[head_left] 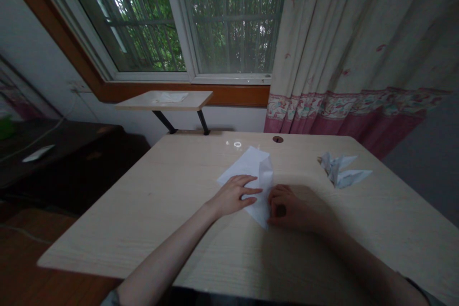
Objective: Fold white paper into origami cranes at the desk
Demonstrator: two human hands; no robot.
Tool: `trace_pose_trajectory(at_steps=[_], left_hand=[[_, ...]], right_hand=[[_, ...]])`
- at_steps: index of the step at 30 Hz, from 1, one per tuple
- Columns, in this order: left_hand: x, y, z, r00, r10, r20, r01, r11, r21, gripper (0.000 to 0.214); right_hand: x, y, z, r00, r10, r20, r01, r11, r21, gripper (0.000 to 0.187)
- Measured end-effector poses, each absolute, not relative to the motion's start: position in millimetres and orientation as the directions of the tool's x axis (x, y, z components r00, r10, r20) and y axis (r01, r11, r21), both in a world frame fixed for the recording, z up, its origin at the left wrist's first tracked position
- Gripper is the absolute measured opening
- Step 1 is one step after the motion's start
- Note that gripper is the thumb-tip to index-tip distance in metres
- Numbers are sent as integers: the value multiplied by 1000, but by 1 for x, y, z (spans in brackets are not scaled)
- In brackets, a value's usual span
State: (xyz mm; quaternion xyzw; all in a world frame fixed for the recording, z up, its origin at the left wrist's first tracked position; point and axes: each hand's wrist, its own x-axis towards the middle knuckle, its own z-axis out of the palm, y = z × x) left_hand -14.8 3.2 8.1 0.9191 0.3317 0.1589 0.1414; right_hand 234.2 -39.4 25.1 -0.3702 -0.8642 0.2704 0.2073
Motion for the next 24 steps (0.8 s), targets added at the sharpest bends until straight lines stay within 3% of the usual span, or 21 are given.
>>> trace_pose_trajectory(at_steps=[12,24], left_hand=[[-15,2,11,727,662,183,571,-731,373,33],[-16,3,9,732,653,194,565,-741,363,33]], right_hand=[[233,-43,25,-682,720,125,496,582,-644,24],[241,-34,13,-634,725,269,439,624,-646,16]])
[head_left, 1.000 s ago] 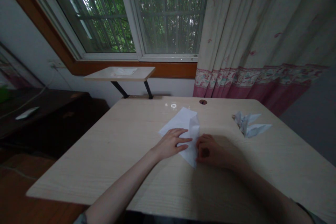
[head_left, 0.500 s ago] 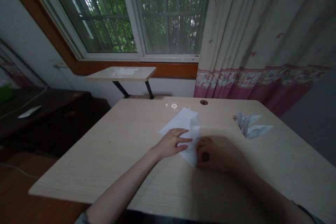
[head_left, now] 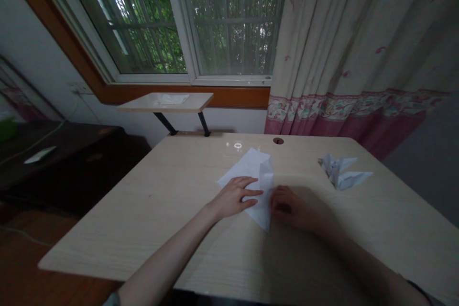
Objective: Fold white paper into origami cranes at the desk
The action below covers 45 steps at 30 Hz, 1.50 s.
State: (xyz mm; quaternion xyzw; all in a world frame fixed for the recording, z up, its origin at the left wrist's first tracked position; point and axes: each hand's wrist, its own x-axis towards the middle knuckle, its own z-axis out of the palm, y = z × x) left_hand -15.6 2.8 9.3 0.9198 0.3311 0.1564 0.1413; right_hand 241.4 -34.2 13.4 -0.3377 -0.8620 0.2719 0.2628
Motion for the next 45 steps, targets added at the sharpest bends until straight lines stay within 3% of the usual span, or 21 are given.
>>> trace_pose_trajectory(at_steps=[6,10,24,29,37,41,45], left_hand=[[-15,3,10,735,650,192,568,-746,349,33],[-15,2,10,734,649,202,565,-748,349,33],[-15,2,12,741,647,179,574,-749,330,34],[-15,1,12,735,652,187,580,-747,326,34],[-15,3,9,737,589,332,507,-806,306,33],[-16,3,8,718,558,416,457,-829,323,37],[-16,1,6,732,554,396,450,-830,329,32]], right_hand=[[252,-25,3,-434,790,433,539,613,-578,13],[257,-20,-3,-342,858,382,603,513,-612,16],[256,-15,-9,-319,863,391,604,503,-619,18],[256,-18,-7,-362,825,434,579,564,-589,15],[257,-16,-14,-326,603,728,535,753,-384,24],[257,-16,-12,-286,543,789,612,738,-286,30],[258,-17,-8,-246,511,824,657,713,-246,34]])
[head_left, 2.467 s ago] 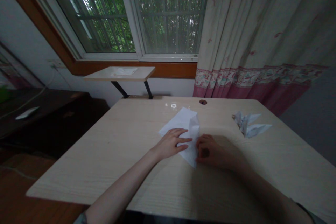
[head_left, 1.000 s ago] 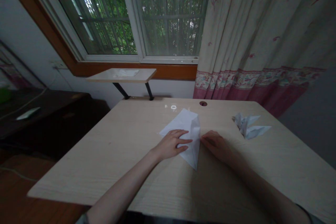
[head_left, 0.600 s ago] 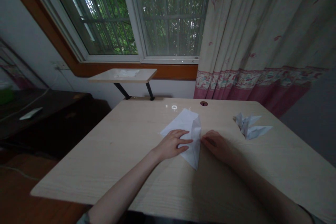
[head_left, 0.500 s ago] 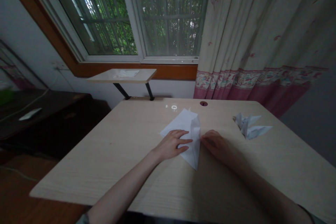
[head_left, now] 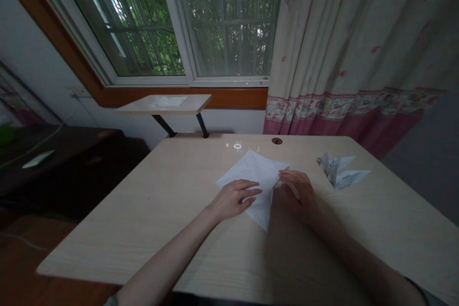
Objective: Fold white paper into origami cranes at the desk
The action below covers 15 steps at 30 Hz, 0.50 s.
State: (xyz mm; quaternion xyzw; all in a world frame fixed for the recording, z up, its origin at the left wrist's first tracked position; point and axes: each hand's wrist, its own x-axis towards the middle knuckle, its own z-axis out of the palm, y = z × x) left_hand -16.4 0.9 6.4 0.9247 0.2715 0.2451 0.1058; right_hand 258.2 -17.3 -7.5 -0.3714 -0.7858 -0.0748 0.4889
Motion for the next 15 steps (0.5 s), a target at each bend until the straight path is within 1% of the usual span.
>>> trace_pose_trajectory(at_steps=[3,5,8,11,13,15], left_hand=[[-15,-1,5,733,560,386,446,-824,349,28],[-15,-2,5,731,562,388,437,-822,366,27],[-14,-5,6,737,560,377,424,-819,388,25],[-13,-7,10,753,560,345,417,-812,408,28],[-12,-9,13,765,562,314,421,-806,417,32],[-12,-9,16,776,565,282,431,-800,416,36]], right_hand=[[259,-16,-8,-255,502,826,661,714,-230,34],[260,-14,-9,-277,527,803,660,712,-239,32],[261,-12,-9,-259,606,752,708,649,-278,24],[262,-10,-10,-220,688,692,777,552,-302,25],[263,-8,-12,-241,718,653,783,542,-306,26],[264,-7,-15,-292,734,613,761,567,-315,24]])
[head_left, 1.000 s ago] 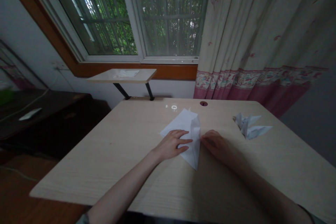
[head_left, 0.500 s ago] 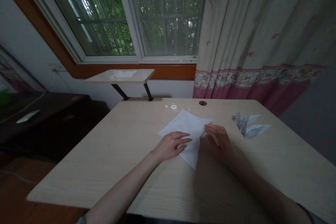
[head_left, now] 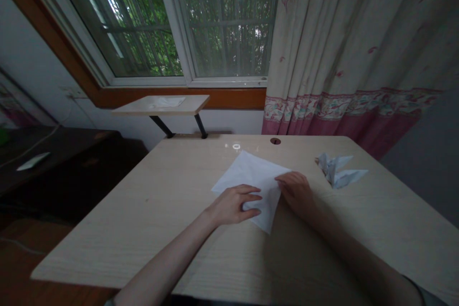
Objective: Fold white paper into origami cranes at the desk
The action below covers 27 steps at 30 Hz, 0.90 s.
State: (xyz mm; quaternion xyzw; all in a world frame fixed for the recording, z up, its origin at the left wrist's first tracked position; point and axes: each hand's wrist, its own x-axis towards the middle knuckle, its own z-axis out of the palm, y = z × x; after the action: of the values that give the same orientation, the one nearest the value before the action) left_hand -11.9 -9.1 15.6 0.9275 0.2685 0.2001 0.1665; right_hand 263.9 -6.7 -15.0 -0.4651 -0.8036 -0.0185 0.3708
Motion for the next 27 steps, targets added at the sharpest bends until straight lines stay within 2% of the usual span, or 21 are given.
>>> trace_pose_trajectory(at_steps=[5,8,11,15,21,27], left_hand=[[-11,-7,19,795,564,224,460,-800,384,60],[-10,-6,18,797,565,214,464,-800,380,78],[-9,-6,15,795,555,244,452,-811,371,87],[-8,-7,14,811,501,300,400,-851,341,81],[-6,-9,18,822,413,392,302,-900,314,58],[-6,-12,21,819,335,465,258,-940,224,45]], right_hand=[[263,-7,-22,-400,794,457,753,569,-331,33],[261,-8,-23,-408,838,362,784,525,-331,38],[260,-7,-26,-398,856,329,800,499,-333,40],[261,-5,-31,-397,849,349,805,505,-312,41],[262,-5,-33,-408,846,344,810,510,-291,41],[261,-6,-32,-390,830,398,807,516,-285,39]])
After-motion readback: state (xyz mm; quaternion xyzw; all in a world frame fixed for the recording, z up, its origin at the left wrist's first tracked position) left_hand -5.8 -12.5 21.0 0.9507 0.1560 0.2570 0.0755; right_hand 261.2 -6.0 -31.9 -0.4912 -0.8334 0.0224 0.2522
